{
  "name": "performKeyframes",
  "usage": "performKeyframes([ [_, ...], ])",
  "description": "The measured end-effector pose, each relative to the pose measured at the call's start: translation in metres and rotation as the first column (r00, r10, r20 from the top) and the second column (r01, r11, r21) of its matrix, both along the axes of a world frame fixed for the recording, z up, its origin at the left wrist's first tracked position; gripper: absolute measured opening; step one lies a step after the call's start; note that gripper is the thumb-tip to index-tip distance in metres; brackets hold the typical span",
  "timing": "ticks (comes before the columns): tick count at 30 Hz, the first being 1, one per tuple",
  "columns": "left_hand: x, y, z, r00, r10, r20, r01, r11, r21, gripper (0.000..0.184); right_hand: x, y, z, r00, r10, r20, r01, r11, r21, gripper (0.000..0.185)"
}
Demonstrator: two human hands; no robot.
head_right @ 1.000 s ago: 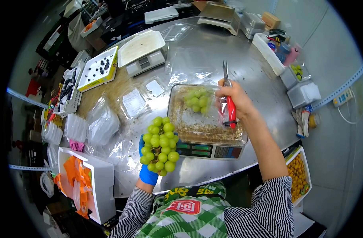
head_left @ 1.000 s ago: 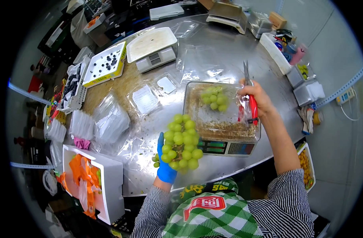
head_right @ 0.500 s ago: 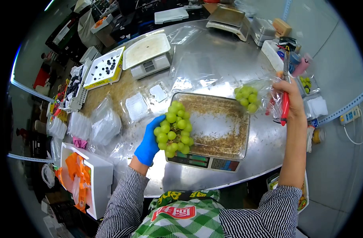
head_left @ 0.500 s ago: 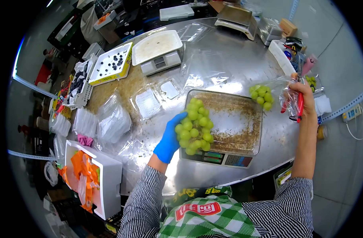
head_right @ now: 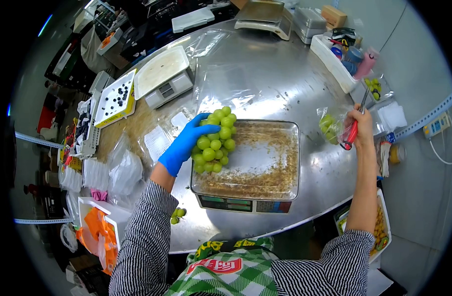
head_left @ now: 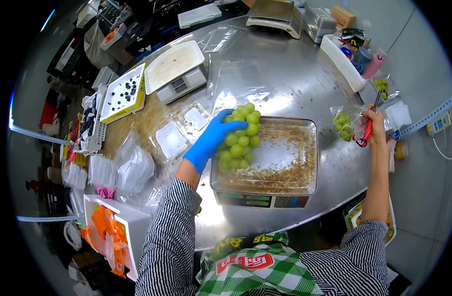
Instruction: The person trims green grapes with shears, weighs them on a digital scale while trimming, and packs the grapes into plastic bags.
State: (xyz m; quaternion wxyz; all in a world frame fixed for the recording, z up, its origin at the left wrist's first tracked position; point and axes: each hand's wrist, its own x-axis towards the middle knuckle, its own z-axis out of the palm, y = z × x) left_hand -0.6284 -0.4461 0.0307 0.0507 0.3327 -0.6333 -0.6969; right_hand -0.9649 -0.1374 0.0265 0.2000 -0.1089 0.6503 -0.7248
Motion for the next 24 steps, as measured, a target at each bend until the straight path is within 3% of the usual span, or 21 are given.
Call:
performKeyframes([
  [6, -0.022, 0.018, -0.014, 0.997, -0.068, 0.033, 0.074, 0.963, -0.258, 0.083, 0.021, 0.018, -0.047, 0.999, -0.034, -0.024, 0.035, 0.998, 0.045, 0.015],
  [12, -0.035, 0.054, -0.019, 0.967, -0.051, 0.248, 0.195, 0.774, -0.602, 0.091, 0.051, 0.033, -0.056, 0.996, -0.071, -0.055, 0.074, 0.996, 0.055, 0.016],
  [16, -0.041, 0.072, -0.006, 0.926, -0.044, 0.374, 0.296, 0.7, -0.651, 0.092, 0.069, 0.038, -0.063, 0.995, -0.002, -0.098, 0.01, 0.996, 0.086, 0.017],
  [18, -0.043, 0.074, -0.004, 0.919, -0.05, 0.39, 0.316, 0.684, -0.657, 0.092, 0.074, 0.039, -0.071, 0.976, 0.038, -0.216, 0.014, 0.972, 0.233, 0.019],
  [20, -0.042, 0.073, -0.005, 0.928, -0.054, 0.368, 0.304, 0.679, -0.668, 0.091, 0.085, 0.036, -0.073, 0.941, 0.088, -0.327, 0.033, 0.937, 0.348, 0.02],
  [24, -0.024, 0.055, -0.005, 0.992, -0.038, 0.123, 0.102, 0.816, -0.569, 0.085, 0.102, 0.03, -0.075, 0.833, 0.224, -0.505, 0.053, 0.878, 0.476, 0.021],
])
